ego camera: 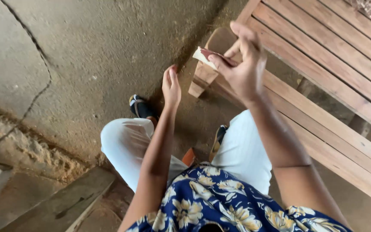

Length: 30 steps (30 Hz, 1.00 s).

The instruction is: Sanding a wooden furniture component to smooth its surface using a sanding block

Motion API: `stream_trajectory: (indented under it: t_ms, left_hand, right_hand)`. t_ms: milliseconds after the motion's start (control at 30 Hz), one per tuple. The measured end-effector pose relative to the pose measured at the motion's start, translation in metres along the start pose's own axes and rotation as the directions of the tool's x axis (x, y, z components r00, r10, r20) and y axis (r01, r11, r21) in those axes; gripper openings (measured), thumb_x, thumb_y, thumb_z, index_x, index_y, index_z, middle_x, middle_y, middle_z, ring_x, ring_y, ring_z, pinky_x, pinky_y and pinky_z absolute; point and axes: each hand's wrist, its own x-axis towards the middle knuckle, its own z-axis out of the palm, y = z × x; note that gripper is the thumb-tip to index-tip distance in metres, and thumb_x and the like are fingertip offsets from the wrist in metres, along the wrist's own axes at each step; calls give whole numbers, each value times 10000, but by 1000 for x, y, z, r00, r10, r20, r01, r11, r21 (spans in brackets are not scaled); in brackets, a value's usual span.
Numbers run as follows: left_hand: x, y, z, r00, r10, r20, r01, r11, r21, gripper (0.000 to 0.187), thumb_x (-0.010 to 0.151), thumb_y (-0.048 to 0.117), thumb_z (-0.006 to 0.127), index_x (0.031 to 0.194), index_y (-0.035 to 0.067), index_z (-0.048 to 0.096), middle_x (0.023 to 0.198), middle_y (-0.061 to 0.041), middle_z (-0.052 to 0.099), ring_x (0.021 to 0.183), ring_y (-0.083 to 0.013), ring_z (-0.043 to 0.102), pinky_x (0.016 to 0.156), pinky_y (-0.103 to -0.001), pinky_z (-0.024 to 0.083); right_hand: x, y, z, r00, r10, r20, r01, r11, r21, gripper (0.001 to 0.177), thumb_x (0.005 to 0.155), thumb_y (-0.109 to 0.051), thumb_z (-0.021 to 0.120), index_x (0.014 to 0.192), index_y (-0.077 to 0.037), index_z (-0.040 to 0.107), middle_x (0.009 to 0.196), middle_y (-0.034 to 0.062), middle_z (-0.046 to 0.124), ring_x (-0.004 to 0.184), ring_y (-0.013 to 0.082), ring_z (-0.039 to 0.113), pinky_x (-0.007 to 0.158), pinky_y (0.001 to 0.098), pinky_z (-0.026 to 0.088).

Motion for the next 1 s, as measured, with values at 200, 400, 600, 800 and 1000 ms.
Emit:
stream_trajectory:
  t_ms: [200, 400, 600, 800, 1000]
  left_hand:
    - [-24, 82, 3, 979, 151, -137, -170, 976, -138, 335, 1042, 329, 573, 1302, 118, 601, 1291, -81, 660, 1140, -195, 662, 978, -305, 533]
    - [-46, 158, 36, 825, 537, -175, -559, 822, -111, 525, 981, 164, 682, 1464, 153, 476, 1453, -59, 501, 1296, -228, 540, 1059, -388, 495]
    - [-39, 129, 45, 896, 444, -34, -440, 871, -221, 568, 1036, 247, 631, 1539, 104, 411, 1479, -166, 440, 1317, -353, 525, 1098, -537, 425]
    - [-45, 132, 39, 876, 477, 72, -452, 863, -225, 422, 1091, 188, 504, 1502, 104, 536, 1474, -157, 578, 1355, -317, 557, 1138, -484, 430]
    - [-28, 145, 51, 924, 383, -7, -357, 855, -377, 245, 1070, 148, 576, 1266, 109, 718, 1113, -102, 760, 1041, -174, 717, 948, -343, 548]
  right_hand:
    - [-19, 31, 46, 957, -20, -290, 48, 995, 90, 525, 992, -365, 746, 1289, -23, 481, 1548, 169, 332, 1499, 336, 358, 1272, 634, 454]
    - [-23, 31, 54, 987, -28, -160, 40, 997, 72, 672, 969, -346, 789, 1466, -24, 473, 1368, 289, 507, 1304, 503, 489, 1118, 594, 380]
    - [-22, 46, 63, 955, -28, -296, 9, 998, -65, 685, 858, -303, 886, 1372, -35, 522, 1335, 198, 526, 1249, 406, 524, 1099, 529, 384]
    - [-17, 29, 37, 985, -141, -99, 136, 989, -56, 593, 957, -295, 758, 1408, 26, 546, 1305, 292, 549, 1236, 510, 538, 1070, 590, 425]
    - [-23, 48, 54, 967, -79, -241, 39, 985, -167, 603, 902, -440, 811, 1321, -79, 569, 1274, 161, 581, 1178, 423, 605, 946, 578, 513]
